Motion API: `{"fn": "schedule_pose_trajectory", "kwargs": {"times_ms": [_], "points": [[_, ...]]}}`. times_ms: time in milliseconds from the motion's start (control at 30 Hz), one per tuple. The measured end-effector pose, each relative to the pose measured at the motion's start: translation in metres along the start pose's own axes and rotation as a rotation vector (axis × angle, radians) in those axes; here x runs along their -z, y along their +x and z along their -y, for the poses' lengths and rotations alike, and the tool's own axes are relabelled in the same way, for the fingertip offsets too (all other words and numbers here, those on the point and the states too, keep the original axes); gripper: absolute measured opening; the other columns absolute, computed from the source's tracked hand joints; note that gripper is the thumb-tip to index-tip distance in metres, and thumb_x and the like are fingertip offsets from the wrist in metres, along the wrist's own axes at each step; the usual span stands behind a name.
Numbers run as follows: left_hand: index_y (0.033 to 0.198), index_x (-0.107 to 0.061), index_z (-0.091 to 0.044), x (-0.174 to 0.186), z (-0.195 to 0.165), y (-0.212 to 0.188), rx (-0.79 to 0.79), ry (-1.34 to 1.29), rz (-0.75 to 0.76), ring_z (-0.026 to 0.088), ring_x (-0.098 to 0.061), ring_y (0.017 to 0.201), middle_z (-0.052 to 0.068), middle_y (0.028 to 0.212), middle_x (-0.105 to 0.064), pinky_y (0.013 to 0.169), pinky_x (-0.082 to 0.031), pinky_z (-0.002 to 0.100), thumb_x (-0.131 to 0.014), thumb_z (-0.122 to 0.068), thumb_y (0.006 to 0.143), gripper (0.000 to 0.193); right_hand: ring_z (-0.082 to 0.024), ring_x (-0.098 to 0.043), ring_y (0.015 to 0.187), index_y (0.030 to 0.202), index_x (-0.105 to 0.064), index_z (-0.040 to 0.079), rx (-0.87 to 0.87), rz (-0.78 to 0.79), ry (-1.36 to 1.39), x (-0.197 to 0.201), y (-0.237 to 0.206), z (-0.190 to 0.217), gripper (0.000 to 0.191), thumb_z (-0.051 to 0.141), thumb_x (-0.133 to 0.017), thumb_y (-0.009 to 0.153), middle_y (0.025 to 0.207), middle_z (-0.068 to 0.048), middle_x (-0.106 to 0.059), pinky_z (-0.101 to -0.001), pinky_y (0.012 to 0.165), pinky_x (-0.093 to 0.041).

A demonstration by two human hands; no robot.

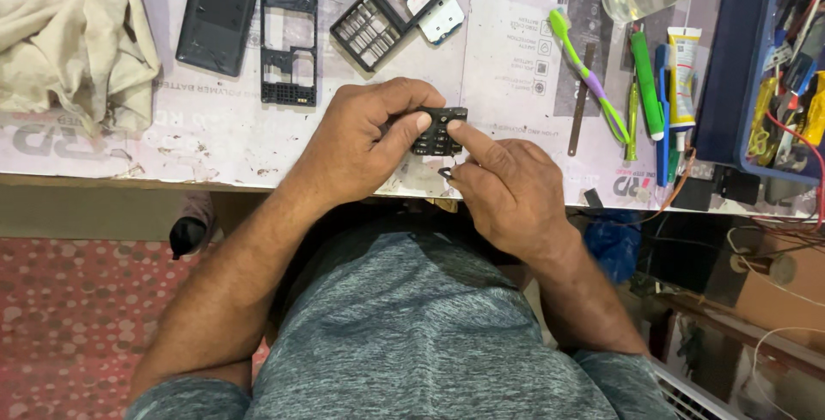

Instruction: The person cleans components of a disassembled mobile phone at a workbench. They brush the keypad with a toothbrush, pry at the keypad and frame with a small tool, scrape the phone frame with a marker-shaped tool, and use tweezers to work on the frame before setting the keypad down.

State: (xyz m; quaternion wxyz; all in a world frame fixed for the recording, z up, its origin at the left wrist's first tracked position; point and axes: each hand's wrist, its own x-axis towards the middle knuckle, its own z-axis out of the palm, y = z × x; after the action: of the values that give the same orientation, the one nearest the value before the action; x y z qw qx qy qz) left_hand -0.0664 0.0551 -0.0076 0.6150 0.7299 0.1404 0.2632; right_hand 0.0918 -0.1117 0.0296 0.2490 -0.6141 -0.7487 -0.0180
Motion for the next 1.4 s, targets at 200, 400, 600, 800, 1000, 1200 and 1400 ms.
{"fn": "schedule_pose_trajectory", "kwargs": {"times_ms": [200, 400, 600, 800, 1000, 1200, 1400], "points": [[0.116, -0.069, -0.003, 0.0, 0.001, -0.001, 0.013, 0.014, 0.023, 0.013, -0.071, 0.076, 0.006, 0.089, -0.074, 0.069, -0.057, 0.027, -0.063, -0.007, 0.102, 0.016, -0.026, -0.068, 0.086, 0.1, -0.059, 0.004, -0.014, 0.034, 0.02, 0.001, -0.002, 0.002, 0.024, 0.004, -0.078, 0.085, 0.14, -0.018, -0.06, -0.0423, 0.077, -0.052], [0.116, -0.07, -0.003, 0.0, 0.003, -0.002, -0.007, 0.019, 0.011, 0.012, -0.07, 0.079, 0.006, 0.092, -0.075, 0.071, -0.057, 0.027, -0.062, -0.008, 0.102, 0.017, -0.027, -0.068, 0.089, 0.103, -0.057, 0.003, -0.027, 0.044, 0.051, 0.003, 0.0, 0.004, 0.026, 0.005, -0.076, 0.085, 0.142, -0.021, -0.058, -0.0428, 0.078, -0.053], [0.12, -0.067, -0.002, -0.001, 0.01, -0.003, 0.089, -0.115, 0.034, 0.011, -0.072, 0.083, 0.005, 0.095, -0.076, 0.075, -0.06, 0.027, -0.058, -0.011, 0.104, 0.021, -0.027, -0.066, 0.08, 0.098, -0.06, 0.001, 0.063, 0.063, 0.054, 0.008, 0.002, 0.007, 0.019, 0.001, -0.076, 0.088, 0.136, -0.019, -0.063, -0.0414, 0.072, -0.053], [0.124, -0.066, -0.001, 0.0, 0.015, -0.004, 0.105, -0.144, 0.042, 0.011, -0.072, 0.089, 0.008, 0.1, -0.077, 0.08, -0.061, 0.027, -0.059, -0.011, 0.103, 0.024, -0.03, -0.068, 0.086, 0.094, -0.06, 0.003, 0.082, 0.127, 0.086, 0.007, 0.006, 0.008, 0.021, 0.01, -0.077, 0.083, 0.136, -0.018, -0.064, -0.0435, 0.076, -0.053], [0.129, -0.06, -0.002, 0.0, 0.014, -0.004, 0.155, -0.372, 0.081, 0.008, -0.071, 0.088, 0.006, 0.1, -0.076, 0.08, -0.061, 0.025, -0.058, -0.013, 0.103, 0.028, -0.025, -0.069, 0.093, 0.098, -0.063, 0.002, -0.107, -0.011, 0.144, 0.008, 0.001, 0.009, 0.013, 0.0, -0.072, 0.088, 0.139, -0.022, -0.059, -0.0415, 0.086, -0.055], [0.125, -0.067, -0.001, 0.002, 0.011, -0.004, 0.159, -0.169, 0.151, 0.008, -0.067, 0.076, 0.006, 0.085, -0.074, 0.069, -0.056, 0.024, -0.064, -0.013, 0.101, 0.027, -0.018, -0.063, 0.106, 0.099, -0.067, -0.002, -0.574, -0.057, 0.93, 0.001, -0.009, -0.001, 0.01, 0.007, -0.067, 0.1, 0.129, -0.016, -0.063, -0.0328, 0.094, -0.052], [0.127, -0.066, 0.001, 0.0, 0.015, -0.006, 0.123, -0.401, 0.145, 0.006, -0.071, 0.088, 0.006, 0.1, -0.077, 0.079, -0.06, 0.023, -0.07, -0.006, 0.099, 0.03, -0.016, -0.066, 0.092, 0.109, -0.068, -0.005, -0.669, -0.26, 1.379, -0.023, -0.015, -0.01, 0.012, 0.004, -0.071, 0.102, 0.119, -0.016, -0.068, -0.0293, 0.085, -0.055]]}}
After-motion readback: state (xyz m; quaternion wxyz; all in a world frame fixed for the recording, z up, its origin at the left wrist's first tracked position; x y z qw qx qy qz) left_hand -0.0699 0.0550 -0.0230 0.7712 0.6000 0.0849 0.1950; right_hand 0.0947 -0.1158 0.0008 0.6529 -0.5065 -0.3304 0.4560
